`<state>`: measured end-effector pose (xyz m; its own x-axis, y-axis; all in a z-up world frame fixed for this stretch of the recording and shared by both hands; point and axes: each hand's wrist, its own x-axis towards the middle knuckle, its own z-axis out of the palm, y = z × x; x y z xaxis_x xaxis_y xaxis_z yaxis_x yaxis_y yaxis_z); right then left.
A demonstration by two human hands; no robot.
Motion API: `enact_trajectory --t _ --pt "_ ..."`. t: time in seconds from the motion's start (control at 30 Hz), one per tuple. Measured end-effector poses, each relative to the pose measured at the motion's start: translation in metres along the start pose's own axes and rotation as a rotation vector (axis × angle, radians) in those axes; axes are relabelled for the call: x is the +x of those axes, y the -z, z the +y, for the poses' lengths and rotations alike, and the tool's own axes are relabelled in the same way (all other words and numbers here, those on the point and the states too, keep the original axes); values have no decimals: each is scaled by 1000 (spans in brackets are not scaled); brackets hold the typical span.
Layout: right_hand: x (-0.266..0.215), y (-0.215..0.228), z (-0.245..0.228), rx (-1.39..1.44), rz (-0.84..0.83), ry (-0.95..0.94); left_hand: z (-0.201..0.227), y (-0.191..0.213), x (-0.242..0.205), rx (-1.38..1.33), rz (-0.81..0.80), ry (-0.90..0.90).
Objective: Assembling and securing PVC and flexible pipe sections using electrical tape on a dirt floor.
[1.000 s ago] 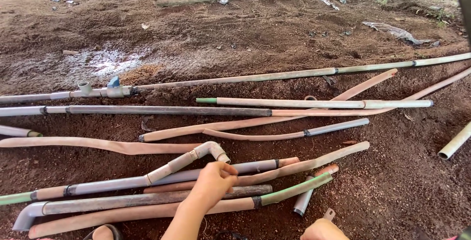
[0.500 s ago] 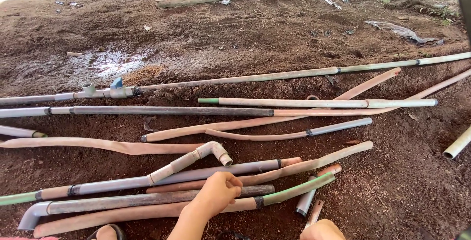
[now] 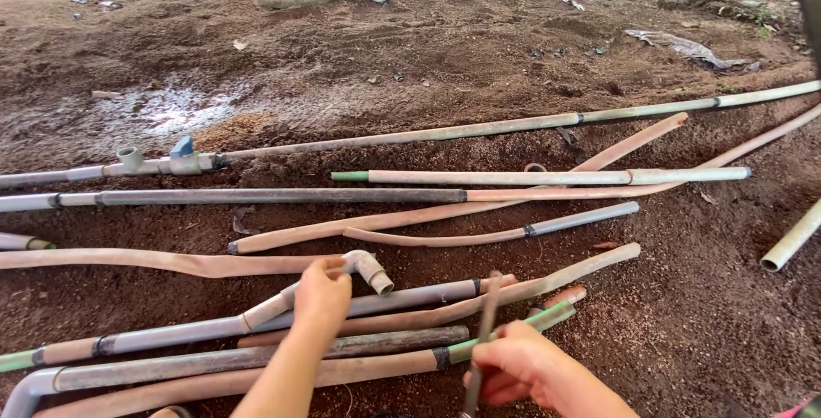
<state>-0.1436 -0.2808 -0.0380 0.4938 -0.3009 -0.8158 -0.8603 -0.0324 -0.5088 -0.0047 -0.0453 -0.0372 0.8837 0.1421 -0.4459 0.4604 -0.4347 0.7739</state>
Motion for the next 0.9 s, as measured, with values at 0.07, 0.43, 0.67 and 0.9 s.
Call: enact_trajectory --t 0.07,0.43,0.67,0.9 --pt "-20 -5 -13 150 -106 76 0 -3 35 248 84 -83" --pt "-2 1 3 464 -240 -105 66 -16 77 -7 -252 111" --pt "21 9 13 626 -94 -96 75 -68 65 -200 -306 1" --pt "45 23 30 823 51 -85 70 -79 45 -218 -190 64"
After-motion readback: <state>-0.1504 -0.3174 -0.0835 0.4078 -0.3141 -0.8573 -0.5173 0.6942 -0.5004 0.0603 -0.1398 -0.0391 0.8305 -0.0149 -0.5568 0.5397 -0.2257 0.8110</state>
